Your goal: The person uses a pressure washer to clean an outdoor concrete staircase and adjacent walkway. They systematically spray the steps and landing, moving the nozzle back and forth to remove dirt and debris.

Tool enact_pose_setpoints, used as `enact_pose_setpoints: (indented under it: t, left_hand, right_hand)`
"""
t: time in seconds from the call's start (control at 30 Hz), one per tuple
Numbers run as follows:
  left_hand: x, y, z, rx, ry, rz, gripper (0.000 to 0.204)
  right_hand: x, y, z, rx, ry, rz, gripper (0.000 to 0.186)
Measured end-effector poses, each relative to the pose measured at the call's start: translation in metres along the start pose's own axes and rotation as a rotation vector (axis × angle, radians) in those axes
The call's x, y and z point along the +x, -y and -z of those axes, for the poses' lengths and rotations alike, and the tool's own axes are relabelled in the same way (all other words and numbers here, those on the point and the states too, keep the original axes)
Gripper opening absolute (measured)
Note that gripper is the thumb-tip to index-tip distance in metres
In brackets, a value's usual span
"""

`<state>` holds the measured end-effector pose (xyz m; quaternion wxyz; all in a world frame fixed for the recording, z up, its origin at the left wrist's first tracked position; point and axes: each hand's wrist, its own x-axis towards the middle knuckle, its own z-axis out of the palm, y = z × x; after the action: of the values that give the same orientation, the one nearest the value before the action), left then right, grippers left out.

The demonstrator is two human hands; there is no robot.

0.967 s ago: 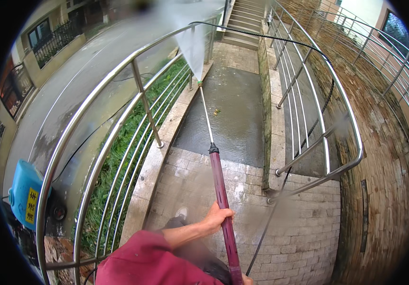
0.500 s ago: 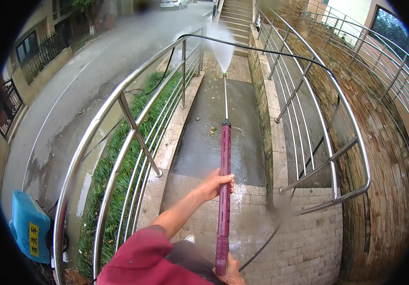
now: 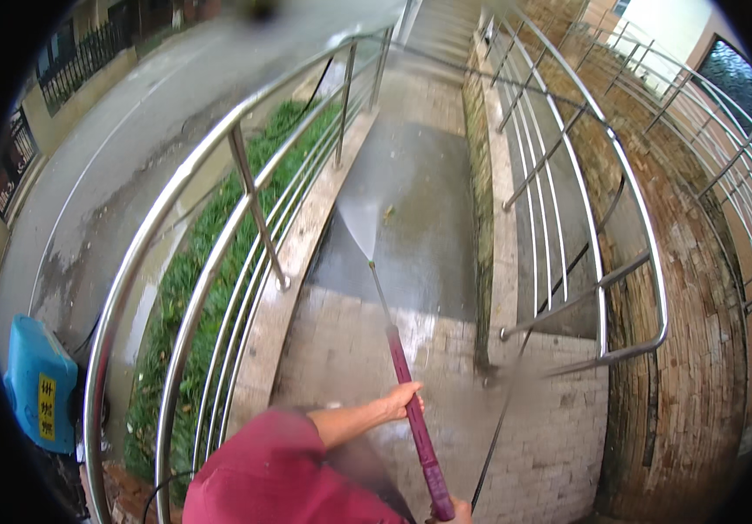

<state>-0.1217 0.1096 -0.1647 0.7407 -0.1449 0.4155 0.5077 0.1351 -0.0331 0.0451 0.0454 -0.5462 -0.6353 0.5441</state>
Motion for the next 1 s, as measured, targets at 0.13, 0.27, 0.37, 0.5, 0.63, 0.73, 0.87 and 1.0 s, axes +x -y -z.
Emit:
enact_pose_setpoints:
  t: [0.13, 0.27, 0.37, 0.5, 0.63, 0.73, 0.87, 1.0]
  left_hand:
    - [-0.023, 0.073, 0.024, -0.091, -0.104, 0.114, 0.030]
    - [-0.056, 0.118, 0.028, -0.068, -0.268, 0.170, 0.031]
    - [-0.063, 0.126, 0.037, -0.079, -0.304, 0.228, 0.031]
    - [-0.043, 0.099, 0.058, -0.115, -0.329, 0.219, 0.037]
    - [-0.026, 0.036, 0.086, -0.086, -0.236, 0.142, 0.048]
    - [-0.017, -0.012, 0.097, -0.049, -0.285, 0.123, 0.050]
    - [-0.006, -0.063, 0.105, -0.075, -0.251, 0.093, 0.047]
    - [0.010, -0.104, 0.108, -0.100, -0.193, 0.015, 0.045]
  right_hand:
    - [-0.062, -0.027, 0.014, -0.106, -0.020, -0.152, 0.030]
    - [-0.096, -0.023, 0.015, -0.064, -0.002, -0.170, 0.029]
    - [-0.095, -0.001, 0.019, -0.106, 0.083, -0.185, 0.024]
    - [-0.056, 0.024, 0.005, -0.361, 0.153, -0.270, 0.034]
    - [-0.004, 0.040, -0.028, -0.267, 0.172, -0.277, 0.036]
    - [0.033, 0.055, -0.043, -0.306, 0.194, -0.300, 0.035]
    - [0.071, 0.081, -0.053, -0.262, 0.174, -0.218, 0.032]
    - [0.107, 0.108, -0.069, -0.283, 0.160, -0.232, 0.032]
